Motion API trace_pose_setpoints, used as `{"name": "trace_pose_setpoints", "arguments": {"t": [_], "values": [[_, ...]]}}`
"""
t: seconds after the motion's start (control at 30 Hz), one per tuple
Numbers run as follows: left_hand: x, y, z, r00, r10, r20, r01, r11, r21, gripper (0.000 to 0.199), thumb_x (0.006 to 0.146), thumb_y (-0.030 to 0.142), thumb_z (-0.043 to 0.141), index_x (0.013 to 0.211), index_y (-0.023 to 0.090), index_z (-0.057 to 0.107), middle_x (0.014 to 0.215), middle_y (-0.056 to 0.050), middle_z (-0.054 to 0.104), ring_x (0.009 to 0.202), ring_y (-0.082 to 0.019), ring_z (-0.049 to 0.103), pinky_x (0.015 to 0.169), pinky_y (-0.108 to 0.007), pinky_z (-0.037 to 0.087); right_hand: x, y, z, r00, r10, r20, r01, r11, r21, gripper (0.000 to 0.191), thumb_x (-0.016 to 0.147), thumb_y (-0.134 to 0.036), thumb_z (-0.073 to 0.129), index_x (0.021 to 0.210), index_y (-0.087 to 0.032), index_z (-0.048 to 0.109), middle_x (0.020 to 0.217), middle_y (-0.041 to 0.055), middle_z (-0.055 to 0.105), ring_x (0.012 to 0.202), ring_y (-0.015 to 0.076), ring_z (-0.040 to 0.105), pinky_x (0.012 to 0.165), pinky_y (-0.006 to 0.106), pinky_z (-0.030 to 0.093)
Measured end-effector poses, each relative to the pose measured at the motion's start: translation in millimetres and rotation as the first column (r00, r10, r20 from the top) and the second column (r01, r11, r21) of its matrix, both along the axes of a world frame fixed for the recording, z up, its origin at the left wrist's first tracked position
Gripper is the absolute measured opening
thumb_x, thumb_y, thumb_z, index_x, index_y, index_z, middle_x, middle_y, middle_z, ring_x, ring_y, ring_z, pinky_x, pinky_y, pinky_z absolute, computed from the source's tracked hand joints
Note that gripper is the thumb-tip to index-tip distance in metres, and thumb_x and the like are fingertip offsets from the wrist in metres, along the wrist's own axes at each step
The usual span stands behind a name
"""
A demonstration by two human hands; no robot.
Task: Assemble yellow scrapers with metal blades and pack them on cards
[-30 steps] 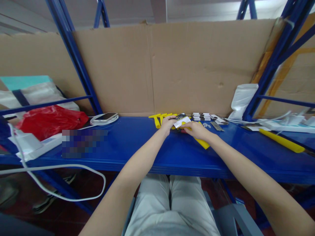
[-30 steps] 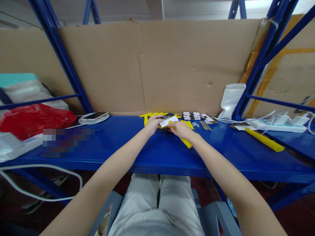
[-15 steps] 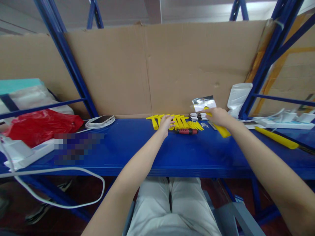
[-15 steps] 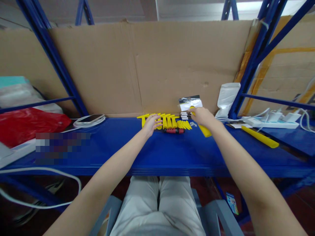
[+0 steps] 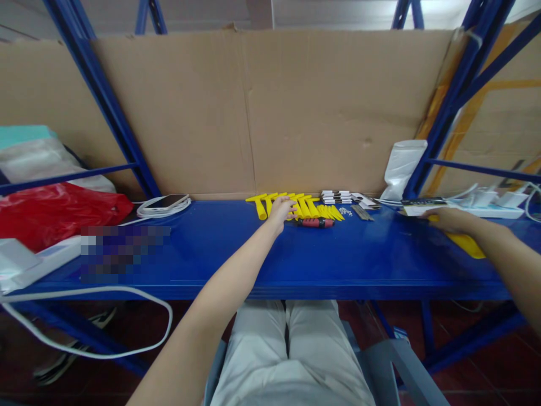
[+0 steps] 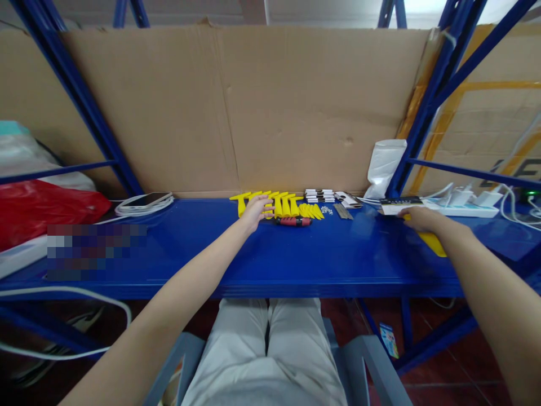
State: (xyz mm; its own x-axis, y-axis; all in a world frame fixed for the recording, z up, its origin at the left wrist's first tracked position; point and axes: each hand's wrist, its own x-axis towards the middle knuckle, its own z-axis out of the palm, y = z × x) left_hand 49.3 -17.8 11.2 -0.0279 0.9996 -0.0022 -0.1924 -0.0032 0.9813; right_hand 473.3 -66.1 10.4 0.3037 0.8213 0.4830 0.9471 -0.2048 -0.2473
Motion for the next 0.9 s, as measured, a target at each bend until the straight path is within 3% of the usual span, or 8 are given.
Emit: {"name": "trace_pose_setpoints", "arguments": {"t": [0.1, 0.17, 0.23, 0.37, 0.53, 0.73, 0.83, 0.9], "values": [[-0.1, -0.6, 0.2, 1.0, -0.004, -0.004, 0.004, 1.0, -0.006, 0.029, 0.069, 0.01, 0.06, 0.095, 0.02, 0.051, 0.092, -0.006, 0.061, 0.081, -0.018, 0.064, 0.059, -0.024, 0.051, 0.6, -1.6, -6.4, 0.998, -0.063, -0.026, 0.051, 0.945, -0.324, 0.022, 0.053, 0.001, 0.071, 0.057, -0.02, 0.066, 0.065, 0.0132, 0.067, 0.045, 0.0139, 0.048, 0.061, 0.033, 0.04], [-0.1, -0.7, -0.2, 1.0, 0.001, 0.002, -0.001, 1.0, -0.002, 0.028, 0.069, 0.009, 0.06, 0.093, 0.02, 0.051, 0.089, -0.005, 0.061, 0.08, -0.018, 0.064, 0.06, -0.025, 0.051, -0.9, -2.3, -7.6, 0.993, -0.112, 0.043, 0.12, 0.929, -0.351, 0.021, 0.058, -0.005, 0.073, 0.074, -0.018, 0.069, 0.073, 0.0191, 0.068, 0.049, 0.0165, 0.053, 0.061, 0.034, 0.04], [0.0, -0.5, -0.7, 1.0, 0.008, 0.009, -0.008, 1.0, 0.005, 0.027, 0.069, 0.009, 0.06, 0.092, 0.019, 0.051, 0.087, -0.005, 0.06, 0.08, -0.018, 0.063, 0.062, -0.026, 0.052, -2.1, -2.2, -9.3, 0.985, -0.143, 0.101, 0.169, 0.921, -0.351, 0.034, 0.062, -0.01, 0.072, 0.095, -0.013, 0.068, 0.082, 0.0262, 0.068, 0.057, 0.0209, 0.061, 0.061, 0.034, 0.041], [0.6, -0.5, -0.9, 1.0, 0.011, 0.002, -0.011, 1.0, 0.01, 0.026, 0.07, 0.009, 0.06, 0.092, 0.019, 0.051, 0.088, -0.005, 0.06, 0.08, -0.017, 0.063, 0.063, -0.027, 0.053, -3.3, 0.0, -13.0, 0.974, -0.149, 0.173, 0.209, 0.888, -0.409, 0.055, 0.069, -0.016, 0.068, 0.122, -0.006, 0.058, 0.106, 0.0318, 0.064, 0.088, 0.0291, 0.067, 0.073, 0.034, 0.045], [1.1, -1.9, -0.2, 0.999, 0.017, -0.03, -0.016, 1.0, 0.019, 0.022, 0.074, 0.007, 0.054, 0.092, 0.017, 0.051, 0.09, -0.005, 0.06, 0.074, -0.014, 0.062, 0.056, -0.023, 0.051, -12.1, -2.2, -9.6, 0.962, -0.054, 0.269, 0.193, 0.832, -0.521, 0.05, 0.084, -0.023, 0.048, 0.131, -0.005, 0.051, 0.126, 0.0234, 0.057, 0.114, 0.0282, 0.057, 0.094, 0.033, 0.042], [0.9, -0.8, -1.5, 0.999, 0.009, -0.046, -0.008, 1.0, 0.03, 0.021, 0.075, 0.007, 0.055, 0.093, 0.016, 0.052, 0.093, -0.007, 0.06, 0.072, -0.013, 0.062, 0.057, -0.024, 0.052, -29.9, -8.7, -2.3, 0.955, -0.037, 0.294, 0.206, 0.797, -0.568, 0.052, 0.087, -0.023, 0.043, 0.133, 0.002, 0.047, 0.128, 0.0238, 0.055, 0.117, 0.0268, 0.055, 0.098, 0.028, 0.039], [0.8, 0.8, -2.8, 0.998, 0.009, -0.057, -0.008, 1.0, 0.027, 0.025, 0.073, 0.009, 0.058, 0.096, 0.017, 0.054, 0.094, -0.007, 0.061, 0.076, -0.015, 0.063, 0.059, -0.025, 0.053, -31.0, -6.8, -4.7, 0.957, -0.041, 0.288, 0.203, 0.803, -0.56, 0.05, 0.087, -0.022, 0.045, 0.13, 0.003, 0.05, 0.123, 0.0242, 0.058, 0.112, 0.0267, 0.059, 0.094, 0.028, 0.042], [0.7, 1.7, -3.5, 0.998, 0.009, -0.065, -0.007, 1.0, 0.028, 0.027, 0.073, 0.011, 0.06, 0.099, 0.017, 0.054, 0.095, -0.008, 0.062, 0.078, -0.015, 0.063, 0.059, -0.024, 0.052, -28.5, -3.7, -8.1, 0.963, -0.032, 0.268, 0.162, 0.862, -0.48, 0.043, 0.083, -0.02, 0.052, 0.12, 0.0, 0.06, 0.112, 0.0232, 0.065, 0.1, 0.0264, 0.064, 0.087, 0.028, 0.046]]}}
